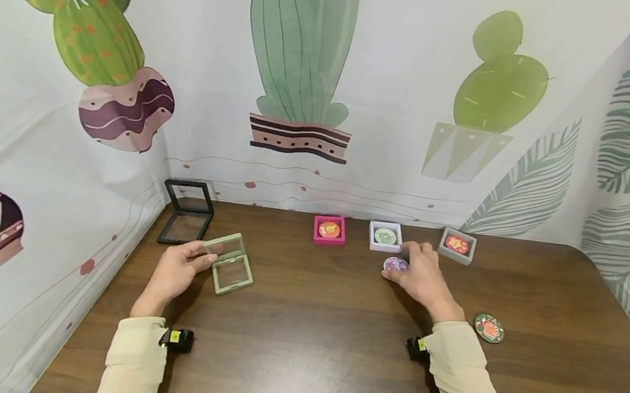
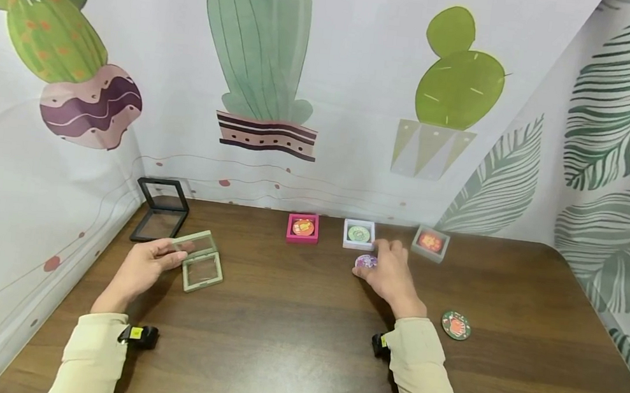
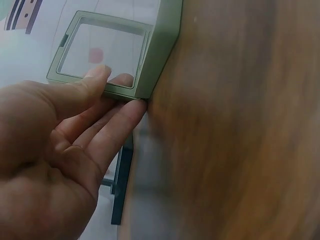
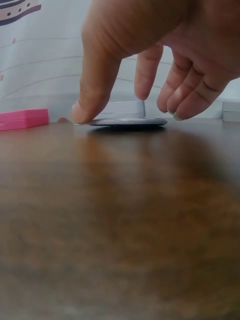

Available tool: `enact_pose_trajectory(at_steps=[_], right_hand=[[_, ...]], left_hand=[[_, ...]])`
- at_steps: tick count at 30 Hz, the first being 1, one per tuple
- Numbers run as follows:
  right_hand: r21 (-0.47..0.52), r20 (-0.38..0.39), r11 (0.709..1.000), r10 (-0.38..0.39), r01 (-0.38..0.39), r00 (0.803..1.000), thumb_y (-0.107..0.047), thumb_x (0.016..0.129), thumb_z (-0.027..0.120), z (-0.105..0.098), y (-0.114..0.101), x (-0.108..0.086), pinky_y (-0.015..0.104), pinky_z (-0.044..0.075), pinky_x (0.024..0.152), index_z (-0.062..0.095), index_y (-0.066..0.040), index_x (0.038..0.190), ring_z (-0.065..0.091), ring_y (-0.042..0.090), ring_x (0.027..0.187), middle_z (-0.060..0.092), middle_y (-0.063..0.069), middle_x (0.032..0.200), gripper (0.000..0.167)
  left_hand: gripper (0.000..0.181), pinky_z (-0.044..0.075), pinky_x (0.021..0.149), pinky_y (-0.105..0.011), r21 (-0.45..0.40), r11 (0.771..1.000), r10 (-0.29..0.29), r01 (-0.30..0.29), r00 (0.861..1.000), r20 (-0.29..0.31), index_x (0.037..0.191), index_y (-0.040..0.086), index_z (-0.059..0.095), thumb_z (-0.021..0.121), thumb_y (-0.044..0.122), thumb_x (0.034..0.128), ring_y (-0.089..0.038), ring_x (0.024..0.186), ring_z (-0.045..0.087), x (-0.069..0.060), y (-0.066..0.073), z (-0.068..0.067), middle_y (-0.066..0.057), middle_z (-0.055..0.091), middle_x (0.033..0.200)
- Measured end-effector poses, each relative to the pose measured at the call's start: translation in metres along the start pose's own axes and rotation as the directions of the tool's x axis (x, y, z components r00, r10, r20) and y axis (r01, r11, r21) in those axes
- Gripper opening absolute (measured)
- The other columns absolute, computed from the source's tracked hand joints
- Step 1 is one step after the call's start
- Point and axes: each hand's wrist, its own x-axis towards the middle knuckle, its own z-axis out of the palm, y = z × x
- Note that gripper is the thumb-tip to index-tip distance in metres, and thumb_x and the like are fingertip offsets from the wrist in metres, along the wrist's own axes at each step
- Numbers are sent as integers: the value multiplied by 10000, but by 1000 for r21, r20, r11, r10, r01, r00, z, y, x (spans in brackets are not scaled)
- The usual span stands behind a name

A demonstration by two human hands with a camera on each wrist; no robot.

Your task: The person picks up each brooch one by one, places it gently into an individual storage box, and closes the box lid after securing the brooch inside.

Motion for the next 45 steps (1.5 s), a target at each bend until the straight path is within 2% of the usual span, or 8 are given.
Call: enact_pose_trajectory(at_steps=[9, 19, 26, 40, 45], right_hand=[[-1, 25, 1000, 5, -5, 1000, -211, 883, 881, 0, 2, -5, 610, 443, 1060, 546, 125, 1356, 443, 487, 1236, 477, 344, 1328, 669], [-12, 39, 1000, 22, -21, 999, -208, 899, 863, 0, 3, -6, 596, 460, 1033, 582, 146, 1287, 458, 480, 1205, 483, 327, 1267, 595], [-17, 48, 999, 32, -31, 998, -225, 904, 854, 0, 3, -4, 598, 450, 1059, 580, 153, 1283, 449, 487, 1233, 471, 333, 1289, 601], [-4, 36, 1000, 31, -31, 999, -239, 880, 871, -1, 7, -2, 588, 449, 1048, 610, 159, 1214, 452, 478, 1210, 479, 323, 1271, 581], [12, 41, 999, 41, -41, 998, -243, 868, 878, 0, 7, -3, 580, 451, 1035, 618, 146, 1178, 451, 471, 1202, 477, 310, 1260, 561]], left_hand=[[232, 464, 843, -268, -9, 1000, 16, -16, 1000, 3, 1222, 35, 774, 714, 161, 1036, -185, 964, 640, 2, 9, 15, -104, 792, 1090], [186, 507, 871, -340, -40, 998, 42, -41, 999, 27, 1144, 13, 781, 731, 144, 1021, -232, 987, 678, 7, 22, 31, -102, 794, 1074], [221, 512, 922, -280, -84, 995, 56, -51, 997, 54, 1204, 18, 780, 720, 136, 1027, -248, 1131, 693, 9, 27, 40, -105, 781, 1182], [217, 529, 928, -232, -146, 988, 60, -46, 994, 89, 1203, 28, 786, 739, 108, 1007, -250, 1159, 711, 14, 38, 57, -90, 777, 1198], [220, 528, 928, -244, -134, 990, 53, -40, 994, 92, 1210, 39, 789, 739, 96, 1004, -247, 1137, 720, 13, 42, 59, -95, 781, 1183]])
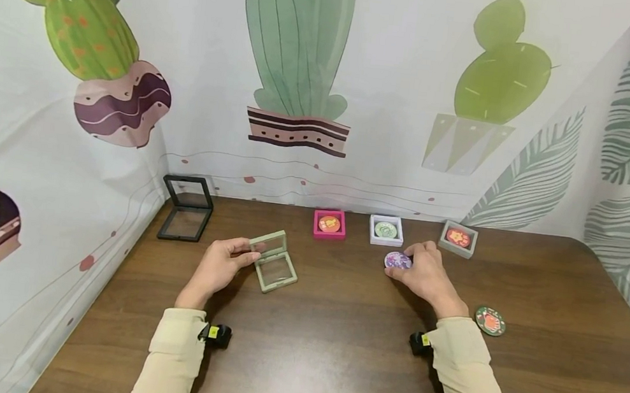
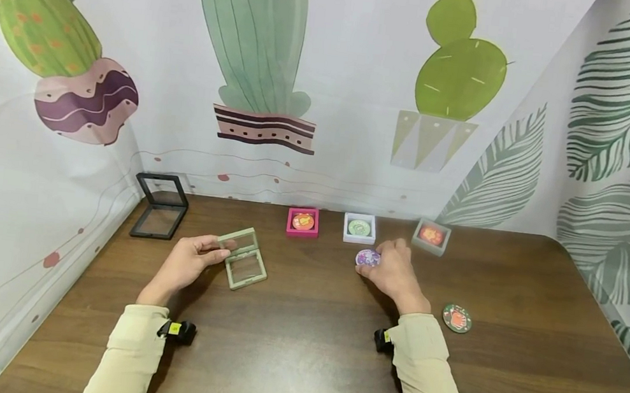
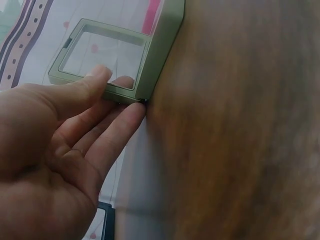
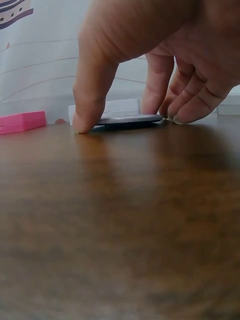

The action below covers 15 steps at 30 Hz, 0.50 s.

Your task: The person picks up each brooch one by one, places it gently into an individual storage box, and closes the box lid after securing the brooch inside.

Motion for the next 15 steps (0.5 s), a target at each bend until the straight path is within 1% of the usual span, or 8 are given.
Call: enact_pose_trajectory(at_steps=[2, 4, 6, 8, 9, 11, 13, 15], right_hand=[[3, 2, 1000, 2, -2, 1000, -246, 868, 876, 0, 0, 0, 580, 453, 1031, 618, 143, 1172, 449, 469, 1203, 475, 307, 1260, 558], [5, 1, 1000, 5, -5, 1000, -249, 869, 874, 0, 0, 0, 577, 453, 1034, 620, 139, 1170, 446, 464, 1207, 474, 301, 1263, 553], [8, -1, 1000, 5, -5, 1000, -253, 863, 876, 0, 0, 1, 576, 452, 1031, 624, 136, 1162, 443, 462, 1205, 474, 300, 1262, 551], [14, -1, 1000, 7, -6, 1000, -262, 860, 875, 0, 1, 2, 574, 450, 1029, 624, 132, 1164, 439, 458, 1202, 470, 298, 1265, 558], [17, 0, 1000, 7, -7, 1000, -268, 860, 874, 1, 2, 2, 572, 448, 1029, 623, 131, 1167, 438, 456, 1201, 468, 299, 1268, 563], [31, 3, 999, 10, -11, 1000, -279, 861, 870, 2, 2, 3, 572, 443, 1031, 617, 132, 1178, 434, 453, 1201, 461, 302, 1278, 577], [43, 7, 999, 11, -12, 1000, -293, 867, 862, 3, 3, 4, 572, 439, 1034, 610, 132, 1191, 432, 451, 1202, 456, 307, 1289, 592], [56, 10, 998, 12, -13, 1000, -303, 872, 856, 4, 3, 4, 571, 435, 1037, 611, 131, 1195, 432, 447, 1204, 458, 309, 1295, 593]], left_hand=[[209, 533, 935, -268, 10, 1000, 4, -4, 1000, -3, 1192, 34, 792, 747, 96, 998, -246, 1134, 720, 0, 1, 0, -89, 782, 1181], [207, 546, 938, -321, 23, 1000, 9, -8, 1000, -7, 1172, 28, 790, 771, 112, 984, -263, 1119, 724, -1, 1, 0, -96, 787, 1157], [293, 557, 966, -405, 11, 1000, 7, -6, 1000, -11, 1226, 30, 765, 812, 139, 958, -299, 1140, 717, -1, 2, 0, -120, 775, 1189], [454, 531, 1028, -491, 0, 1000, -6, 6, 1000, -14, 1322, 48, 717, 863, 197, 919, -345, 1217, 678, -3, 2, -1, -146, 737, 1275], [547, 503, 1066, -524, 3, 1000, -14, 14, 1000, -15, 1374, 62, 685, 888, 231, 895, -361, 1272, 642, -4, 1, -2, -155, 709, 1329], [737, 401, 1158, -588, 17, 999, -27, 27, 1000, -9, 1474, 75, 605, 925, 300, 849, -395, 1428, 503, -6, 1, -4, -172, 600, 1494], [835, 292, 1214, -624, 62, 998, -33, 33, 999, 2, 1492, 67, 573, 951, 357, 807, -399, 1536, 342, -8, 1, -5, -159, 508, 1590], [883, 212, 1239, -642, 104, 994, -36, 33, 999, 21, 1477, 36, 560, 969, 381, 775, -390, 1590, 211, -9, 1, -6, -149, 445, 1642]])
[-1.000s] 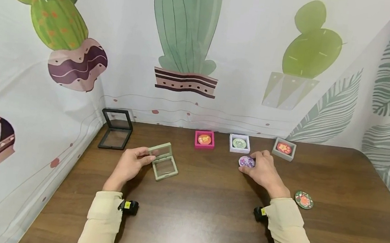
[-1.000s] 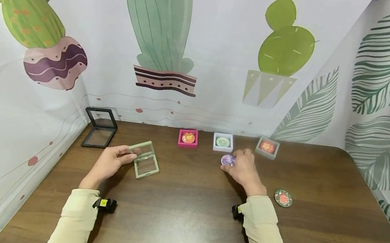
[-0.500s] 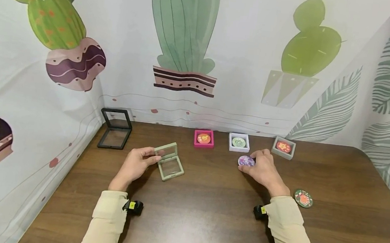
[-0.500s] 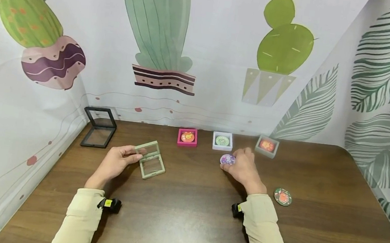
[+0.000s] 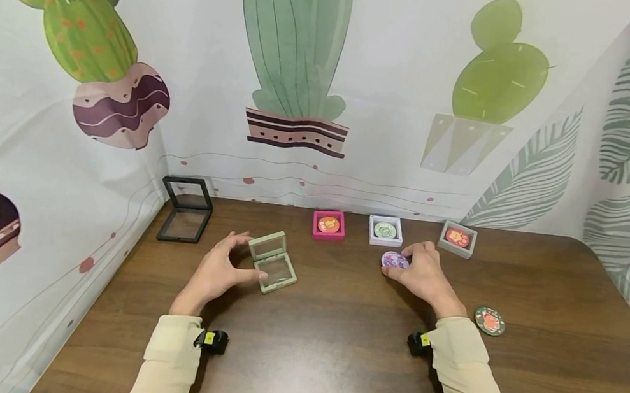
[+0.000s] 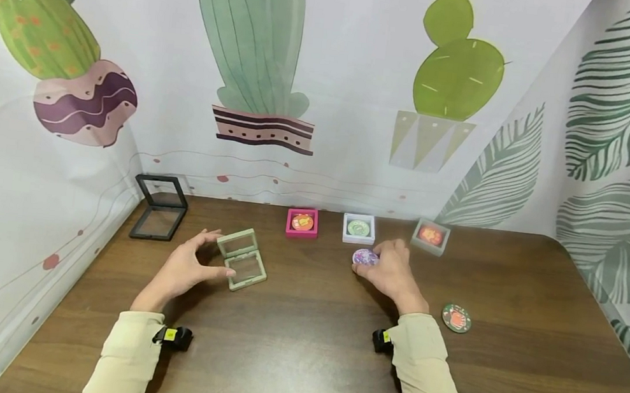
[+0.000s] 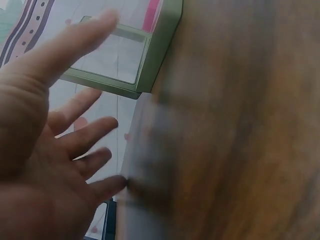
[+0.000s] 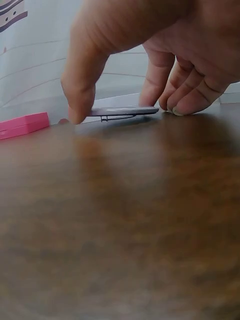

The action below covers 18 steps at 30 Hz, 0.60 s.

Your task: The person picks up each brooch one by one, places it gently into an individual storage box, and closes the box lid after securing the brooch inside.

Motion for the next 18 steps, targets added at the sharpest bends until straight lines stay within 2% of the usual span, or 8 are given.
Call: enact_pose_trajectory(at_steps=[2, 5, 8, 12, 18], right_hand=[[10, 3, 1000, 2, -2, 1000, -310, 877, 852, 1, -1, 0, 568, 430, 1044, 617, 126, 1197, 429, 442, 1211, 460, 306, 1304, 589], [20, 7, 1000, 4, -4, 1000, -315, 883, 849, 2, -2, 0, 565, 423, 1054, 625, 119, 1202, 428, 435, 1221, 466, 303, 1314, 583], [24, 6, 1000, 5, -5, 1000, -312, 883, 850, 3, -4, 0, 562, 423, 1057, 623, 120, 1209, 428, 430, 1224, 469, 303, 1315, 586], [27, 2, 1000, 4, -4, 1000, -309, 882, 849, 4, -7, -1, 554, 426, 1051, 617, 119, 1211, 420, 426, 1226, 470, 298, 1313, 588], [28, -4, 1000, -4, 4, 1000, -301, 878, 852, 6, -9, -2, 556, 423, 1049, 606, 109, 1196, 415, 428, 1217, 463, 296, 1311, 574]], left_hand=[[914, 166, 1247, -653, 31, 1000, -5, 4, 999, 34, 1457, 1, 548, 981, 394, 754, -386, 1610, 126, -1, 0, 0, -149, 405, 1668], [936, 115, 1249, -666, 63, 998, -16, 10, 996, 92, 1429, -30, 544, 997, 389, 725, -416, 1610, 75, -1, 1, 2, -202, 338, 1689], [931, 55, 1241, -691, 102, 995, 0, -13, 992, 129, 1386, -59, 564, 1008, 386, 699, -481, 1595, 50, 0, 1, 5, -279, 282, 1688], [930, 7, 1224, -718, 147, 988, 37, -56, 991, 128, 1364, -69, 595, 1015, 388, 672, -545, 1571, 52, 2, 2, 8, -345, 258, 1668], [929, 2, 1231, -704, 176, 983, 34, -56, 991, 127, 1379, -49, 601, 1016, 379, 667, -547, 1570, 60, 2, 1, 11, -345, 233, 1677]])
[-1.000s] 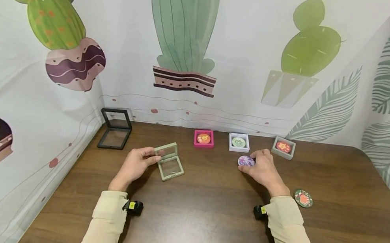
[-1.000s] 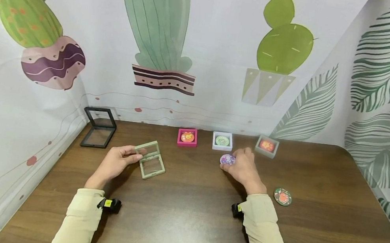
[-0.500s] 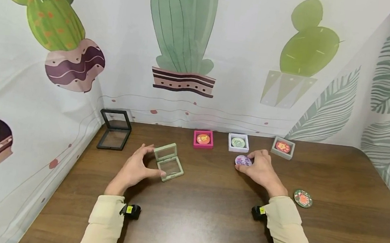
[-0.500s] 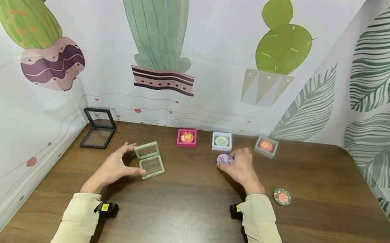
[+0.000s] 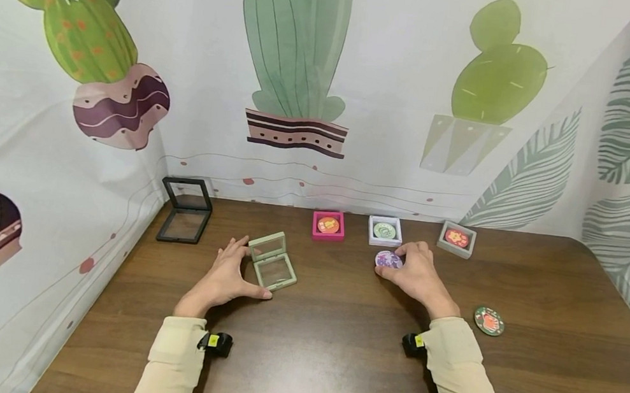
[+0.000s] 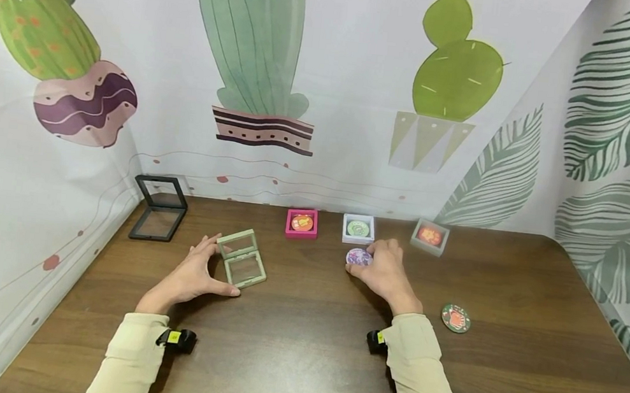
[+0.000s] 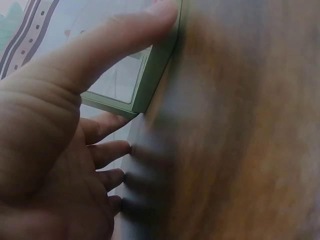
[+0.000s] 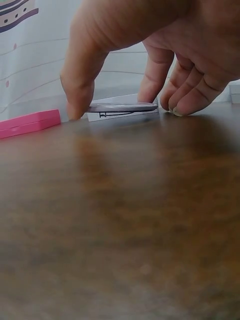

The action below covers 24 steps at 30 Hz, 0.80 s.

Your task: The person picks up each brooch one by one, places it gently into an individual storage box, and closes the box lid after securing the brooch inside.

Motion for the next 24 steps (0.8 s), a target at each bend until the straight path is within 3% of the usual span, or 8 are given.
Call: enact_pose_trajectory(at_steps=[14, 24], right_hand=[[-19, -1, 1000, 3, -3, 1000, -291, 868, 876, 0, -1, 0, 553, 445, 1007, 605, 107, 1195, 416, 426, 1198, 453, 287, 1303, 582], [-33, 3, 999, 9, -9, 1000, -261, 869, 881, 1, 0, 1, 572, 434, 1051, 585, 119, 1281, 406, 445, 1228, 434, 311, 1341, 634]], left_hand=[[881, -8, 1237, -690, -14, 1000, -3, 3, 1000, 7, 1365, -50, 601, 1004, 365, 700, -532, 1577, 44, -1, 0, -1, -329, 230, 1685], [885, -7, 1240, -687, -6, 1000, -6, 6, 1000, 6, 1368, -48, 601, 999, 384, 706, -519, 1581, 46, 0, -2, 1, -319, 228, 1691]])
